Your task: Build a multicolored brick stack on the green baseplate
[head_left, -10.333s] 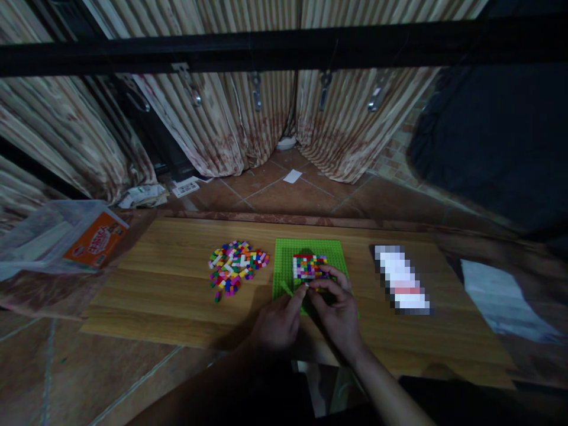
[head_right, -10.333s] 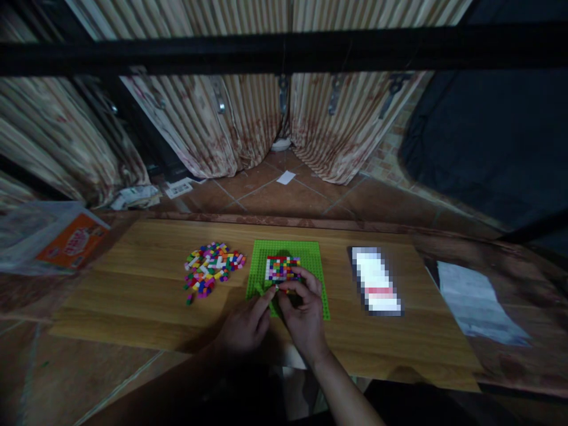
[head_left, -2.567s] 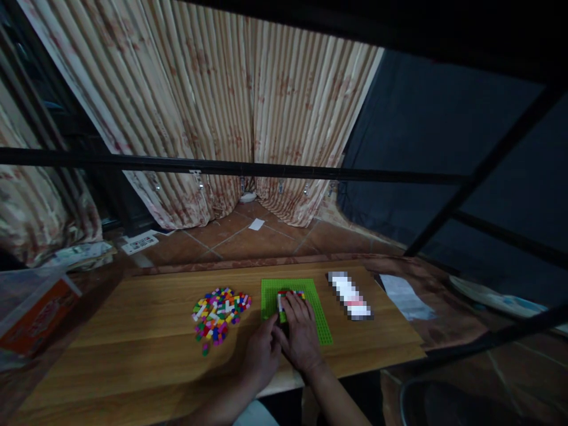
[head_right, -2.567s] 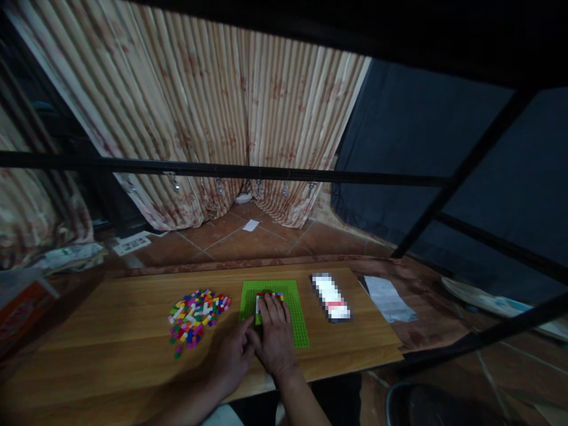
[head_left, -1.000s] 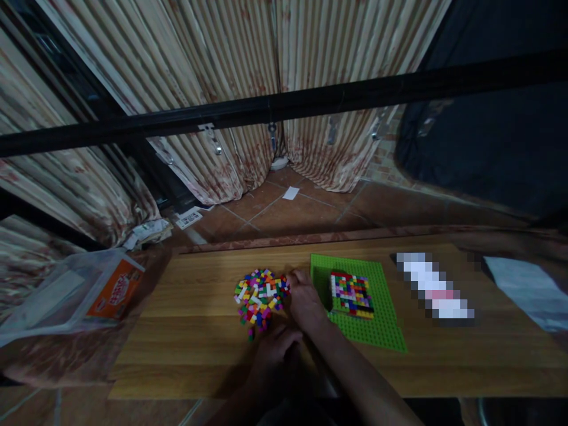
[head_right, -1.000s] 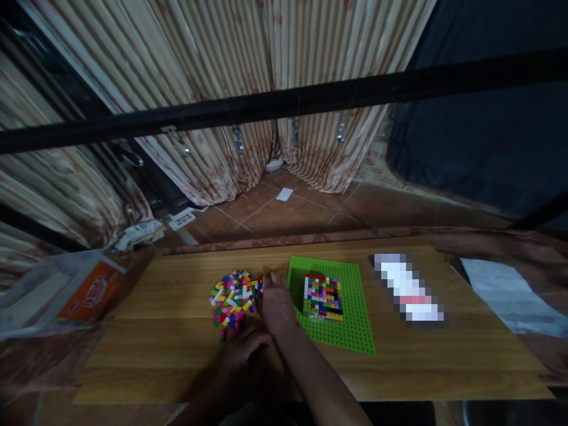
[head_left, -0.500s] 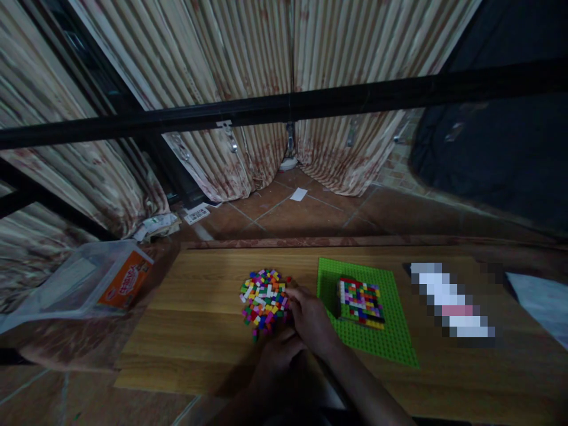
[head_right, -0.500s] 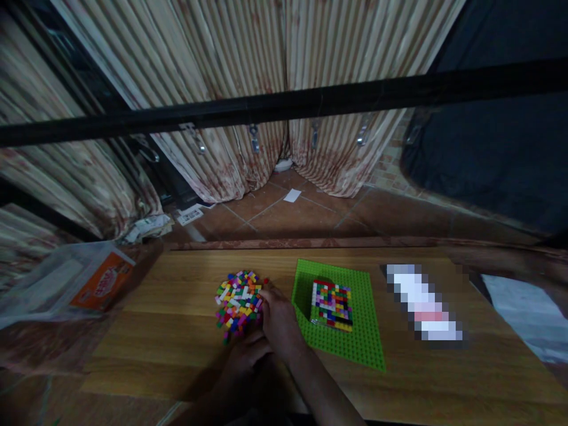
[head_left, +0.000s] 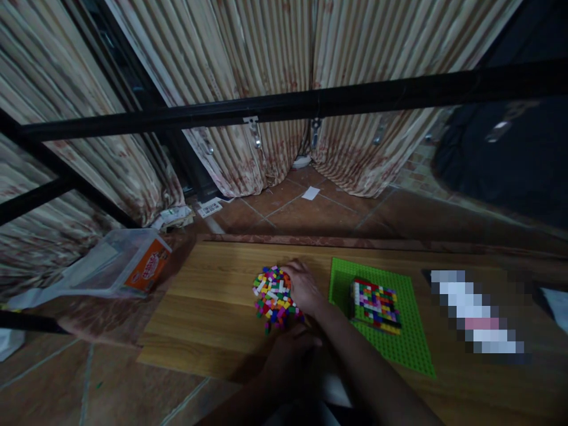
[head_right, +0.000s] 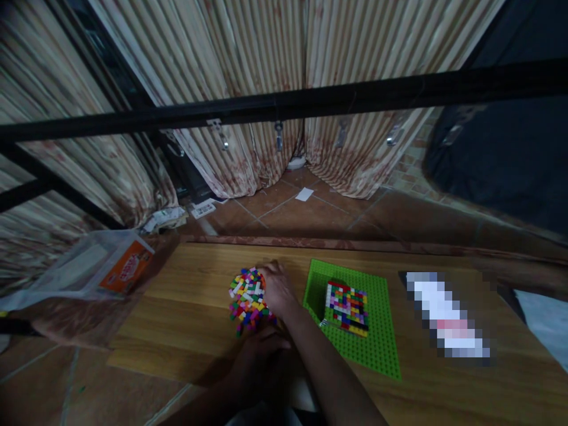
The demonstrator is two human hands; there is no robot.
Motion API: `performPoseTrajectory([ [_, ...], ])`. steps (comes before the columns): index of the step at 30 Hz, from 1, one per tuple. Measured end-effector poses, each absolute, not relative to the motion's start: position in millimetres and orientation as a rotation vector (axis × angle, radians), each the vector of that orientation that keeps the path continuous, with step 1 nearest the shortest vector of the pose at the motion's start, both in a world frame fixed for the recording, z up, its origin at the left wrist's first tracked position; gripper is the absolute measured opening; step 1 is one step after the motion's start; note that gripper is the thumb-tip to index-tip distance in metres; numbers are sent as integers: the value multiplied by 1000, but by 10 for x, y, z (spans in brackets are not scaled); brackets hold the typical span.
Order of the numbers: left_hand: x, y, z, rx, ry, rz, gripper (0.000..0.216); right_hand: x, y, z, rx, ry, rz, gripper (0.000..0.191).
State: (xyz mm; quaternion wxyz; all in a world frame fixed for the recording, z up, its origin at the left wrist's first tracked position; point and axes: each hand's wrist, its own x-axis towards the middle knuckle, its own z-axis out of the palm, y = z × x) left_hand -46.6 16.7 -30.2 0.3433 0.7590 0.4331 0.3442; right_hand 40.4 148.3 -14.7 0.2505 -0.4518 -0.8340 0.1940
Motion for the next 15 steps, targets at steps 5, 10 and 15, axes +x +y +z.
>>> performPoseTrajectory([
  [5,-471,168,-284,1960,1078,864,14,519,1288,-121,-1141,-2227,674,44],
  [10,-487,167,-350,1999,1095,855,15,691,1108,-63,-1167,-1963,886,40],
  [15,-489,168,-363,2012,1138,821,19,835,957,-74,-1265,-1811,722,37],
])
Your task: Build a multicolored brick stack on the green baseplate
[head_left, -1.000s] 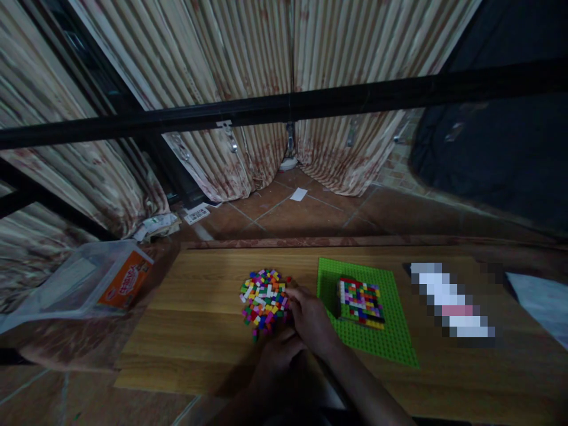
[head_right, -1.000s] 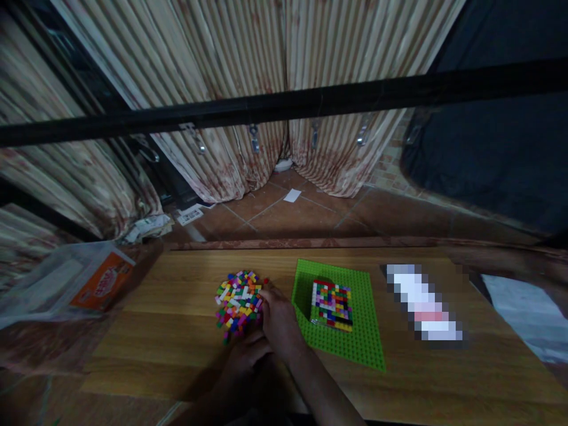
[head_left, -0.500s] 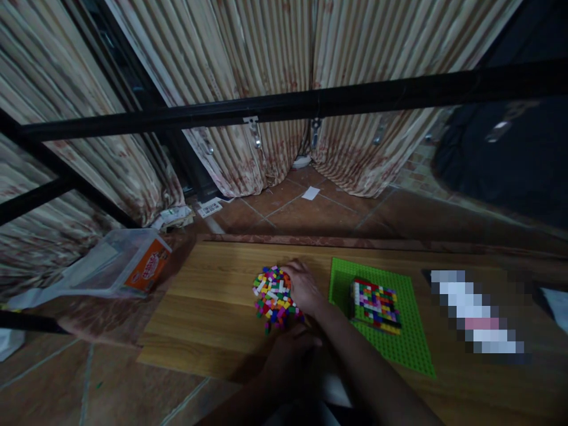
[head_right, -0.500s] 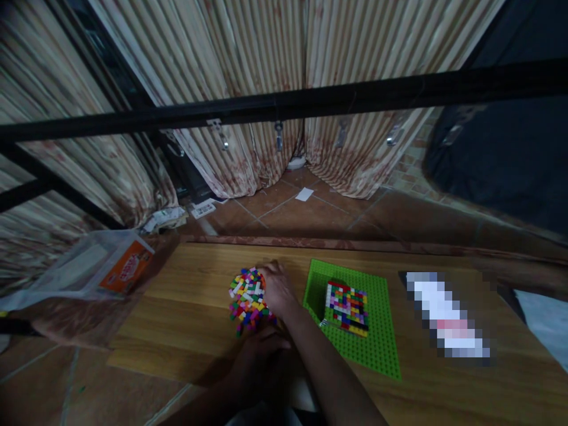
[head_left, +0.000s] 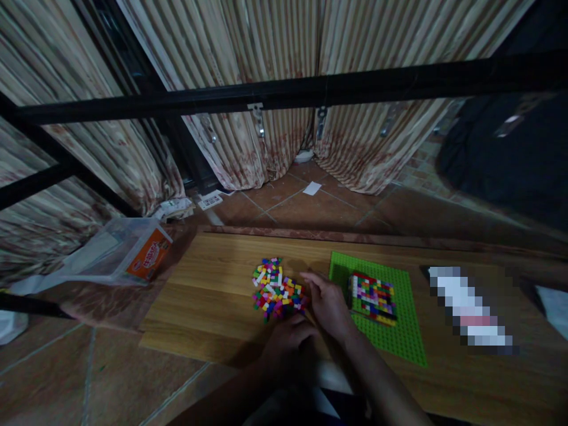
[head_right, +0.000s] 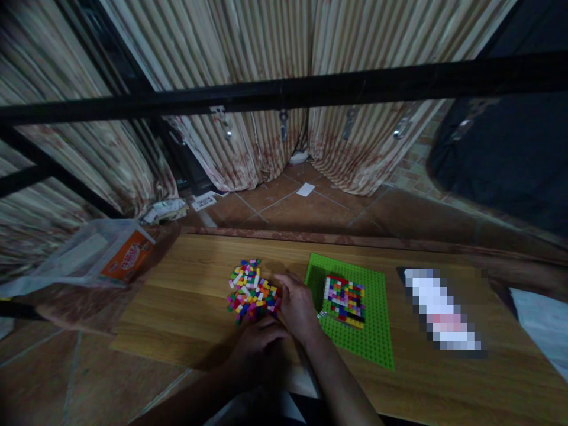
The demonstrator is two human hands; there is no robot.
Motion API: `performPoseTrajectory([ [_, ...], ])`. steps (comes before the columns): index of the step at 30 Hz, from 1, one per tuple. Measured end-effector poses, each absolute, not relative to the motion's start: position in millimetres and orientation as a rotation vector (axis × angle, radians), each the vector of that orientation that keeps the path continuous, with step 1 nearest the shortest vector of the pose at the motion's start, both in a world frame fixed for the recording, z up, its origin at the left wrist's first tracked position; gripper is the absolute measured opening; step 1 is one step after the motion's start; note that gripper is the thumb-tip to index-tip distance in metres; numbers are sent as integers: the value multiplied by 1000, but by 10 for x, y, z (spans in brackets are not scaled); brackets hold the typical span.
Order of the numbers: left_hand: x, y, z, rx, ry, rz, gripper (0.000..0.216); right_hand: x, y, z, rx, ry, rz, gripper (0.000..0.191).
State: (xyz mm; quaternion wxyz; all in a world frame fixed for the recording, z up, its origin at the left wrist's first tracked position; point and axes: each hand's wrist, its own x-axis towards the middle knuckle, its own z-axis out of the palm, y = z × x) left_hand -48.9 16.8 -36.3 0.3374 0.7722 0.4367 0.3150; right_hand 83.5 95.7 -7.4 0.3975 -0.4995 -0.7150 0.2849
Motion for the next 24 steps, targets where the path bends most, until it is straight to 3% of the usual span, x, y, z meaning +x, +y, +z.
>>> performPoseTrajectory([
  [5,-485,166,-310,2050,1107,832,22,888,824,-168,-1366,-1795,564,33],
  [14,-487,159,-238,2105,1140,741,13,967,582,-256,-1399,-1842,546,33],
  [24,-464,180,-210,2115,1177,708,17,938,618,-321,-1381,-1925,492,28],
])
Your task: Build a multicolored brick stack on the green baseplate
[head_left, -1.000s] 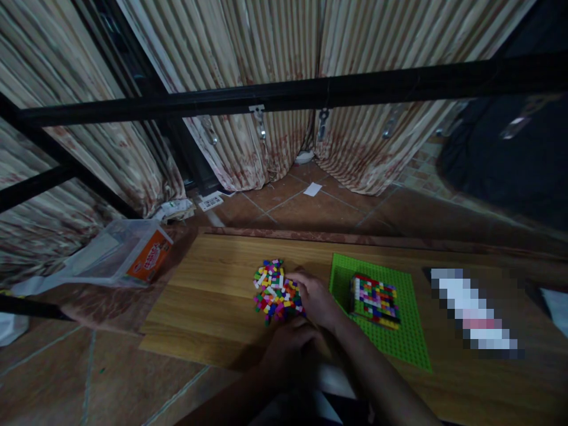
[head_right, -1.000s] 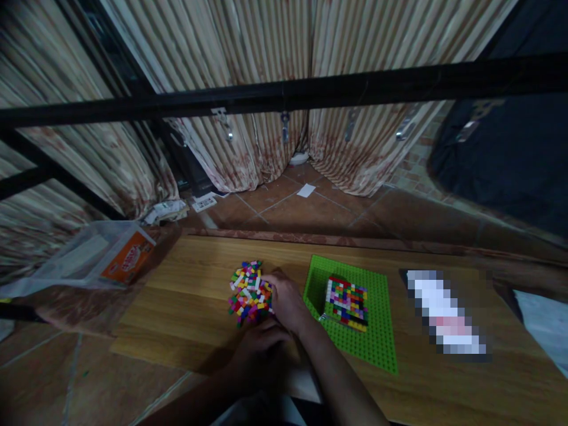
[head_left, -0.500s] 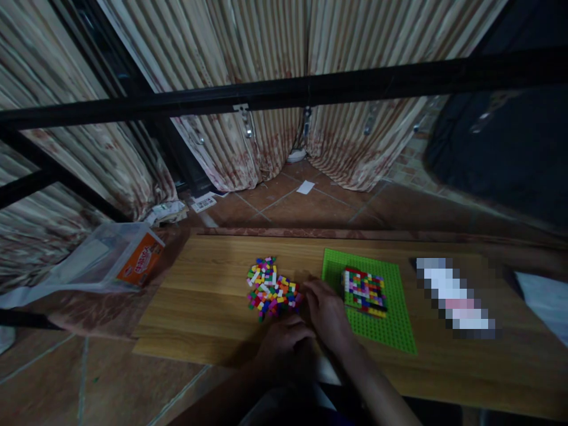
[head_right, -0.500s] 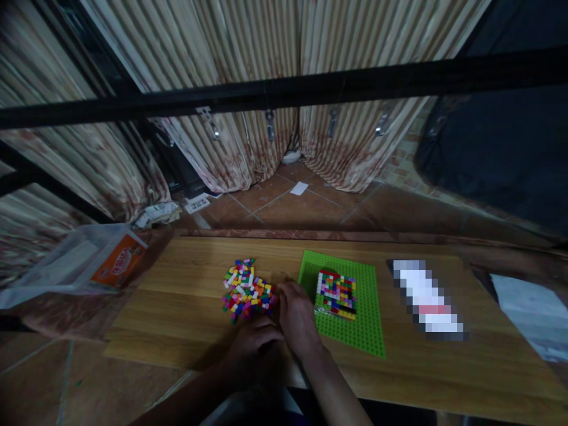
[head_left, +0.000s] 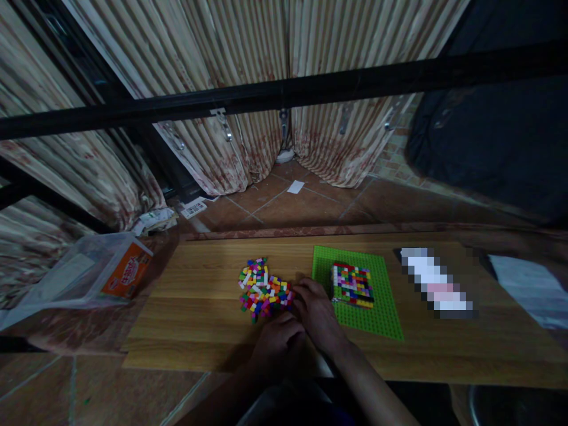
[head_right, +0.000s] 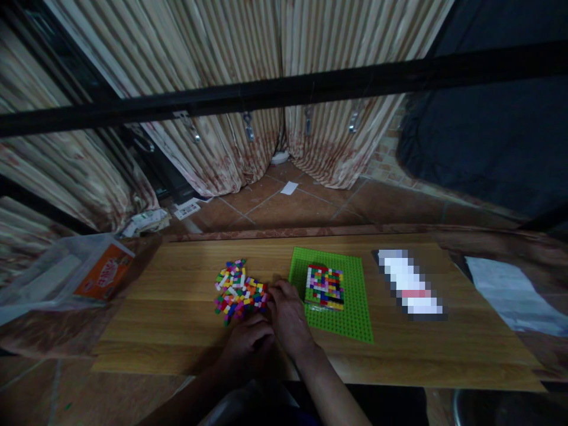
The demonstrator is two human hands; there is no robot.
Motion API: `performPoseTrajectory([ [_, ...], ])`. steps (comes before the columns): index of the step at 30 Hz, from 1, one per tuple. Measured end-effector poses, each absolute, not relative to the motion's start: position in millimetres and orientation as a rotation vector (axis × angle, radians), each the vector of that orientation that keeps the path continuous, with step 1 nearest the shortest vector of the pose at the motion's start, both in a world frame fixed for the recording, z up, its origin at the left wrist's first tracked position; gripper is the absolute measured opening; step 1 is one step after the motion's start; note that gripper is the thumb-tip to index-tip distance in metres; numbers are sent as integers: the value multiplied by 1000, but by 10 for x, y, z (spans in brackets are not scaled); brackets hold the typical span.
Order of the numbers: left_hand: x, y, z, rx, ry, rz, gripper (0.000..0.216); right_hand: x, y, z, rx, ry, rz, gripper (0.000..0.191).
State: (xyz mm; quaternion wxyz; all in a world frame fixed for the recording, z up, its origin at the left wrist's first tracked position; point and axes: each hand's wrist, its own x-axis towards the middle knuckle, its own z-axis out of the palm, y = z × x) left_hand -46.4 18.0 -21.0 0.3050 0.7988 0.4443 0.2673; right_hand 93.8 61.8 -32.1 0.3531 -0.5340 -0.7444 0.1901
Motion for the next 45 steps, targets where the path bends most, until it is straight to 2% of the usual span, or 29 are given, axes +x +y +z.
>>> performPoseTrajectory([
  [12,-439,169,-189,2126,1252,692,18,935,622,-311,-1338,-1823,612,12],
  [18,-458,168,-199,2013,1308,769,15,968,507,-271,-1317,-1715,655,11],
  [24,-493,148,-295,1791,1365,979,28,1058,297,-176,-1272,-1705,753,10],
  [30,-496,160,-221,2002,1401,824,20,1078,144,-111,-1222,-1740,878,13],
  [36,-487,174,-158,2106,1366,757,21,1093,109,-124,-1274,-1722,900,13],
  [45,-505,180,-199,2140,1358,832,21,1065,78,-204,-1266,-1667,887,18],
])
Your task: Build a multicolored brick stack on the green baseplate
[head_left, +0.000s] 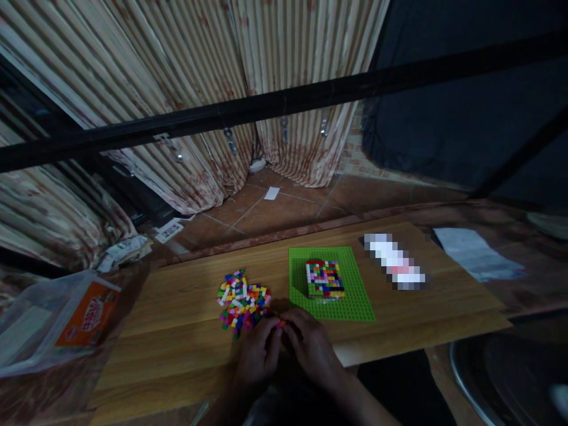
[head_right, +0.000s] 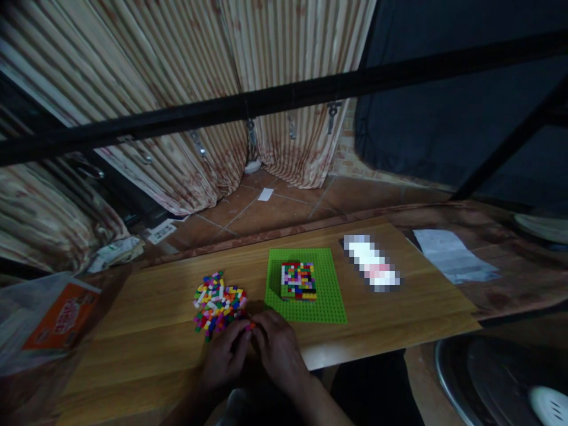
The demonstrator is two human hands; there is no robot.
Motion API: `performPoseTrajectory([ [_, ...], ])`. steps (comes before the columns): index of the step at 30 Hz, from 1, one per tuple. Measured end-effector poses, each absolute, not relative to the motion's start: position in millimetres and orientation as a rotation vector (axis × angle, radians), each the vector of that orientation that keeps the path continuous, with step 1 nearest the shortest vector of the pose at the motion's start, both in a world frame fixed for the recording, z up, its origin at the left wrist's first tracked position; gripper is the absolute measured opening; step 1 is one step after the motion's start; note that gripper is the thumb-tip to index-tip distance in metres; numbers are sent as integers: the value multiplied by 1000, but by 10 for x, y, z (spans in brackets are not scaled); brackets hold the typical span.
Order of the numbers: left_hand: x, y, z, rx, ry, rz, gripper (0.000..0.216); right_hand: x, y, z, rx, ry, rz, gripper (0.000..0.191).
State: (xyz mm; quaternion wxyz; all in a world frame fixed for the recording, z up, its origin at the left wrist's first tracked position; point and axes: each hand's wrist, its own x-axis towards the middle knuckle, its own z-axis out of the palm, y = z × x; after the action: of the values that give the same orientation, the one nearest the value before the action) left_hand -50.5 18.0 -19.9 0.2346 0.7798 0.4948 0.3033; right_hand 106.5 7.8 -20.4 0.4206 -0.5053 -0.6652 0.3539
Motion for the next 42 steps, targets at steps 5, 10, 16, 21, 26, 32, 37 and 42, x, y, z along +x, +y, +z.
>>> performPoseTrajectory([
  [5,-493,187,-158,2134,1368,811,22,1039,66,-245,-1282,-1659,830,22],
  [10,-477,187,-134,2115,1381,809,22,1044,60,-238,-1266,-1645,808,19],
  [16,-485,189,-182,2127,1402,798,21,1056,45,-203,-1249,-1630,836,20],
  [21,-488,196,-177,2185,1383,789,21,1050,44,-201,-1271,-1616,855,18],
  [26,-499,200,-219,2230,1380,823,22,1053,49,-214,-1261,-1644,843,19],
  [32,-506,222,-263,2300,1419,843,22,1046,48,-236,-1263,-1657,798,21],
  [37,-499,228,-252,2347,1431,888,21,1035,46,-252,-1277,-1684,762,20],
  [42,-494,224,-243,2374,1446,898,22,1024,41,-271,-1299,-1696,732,21],
])
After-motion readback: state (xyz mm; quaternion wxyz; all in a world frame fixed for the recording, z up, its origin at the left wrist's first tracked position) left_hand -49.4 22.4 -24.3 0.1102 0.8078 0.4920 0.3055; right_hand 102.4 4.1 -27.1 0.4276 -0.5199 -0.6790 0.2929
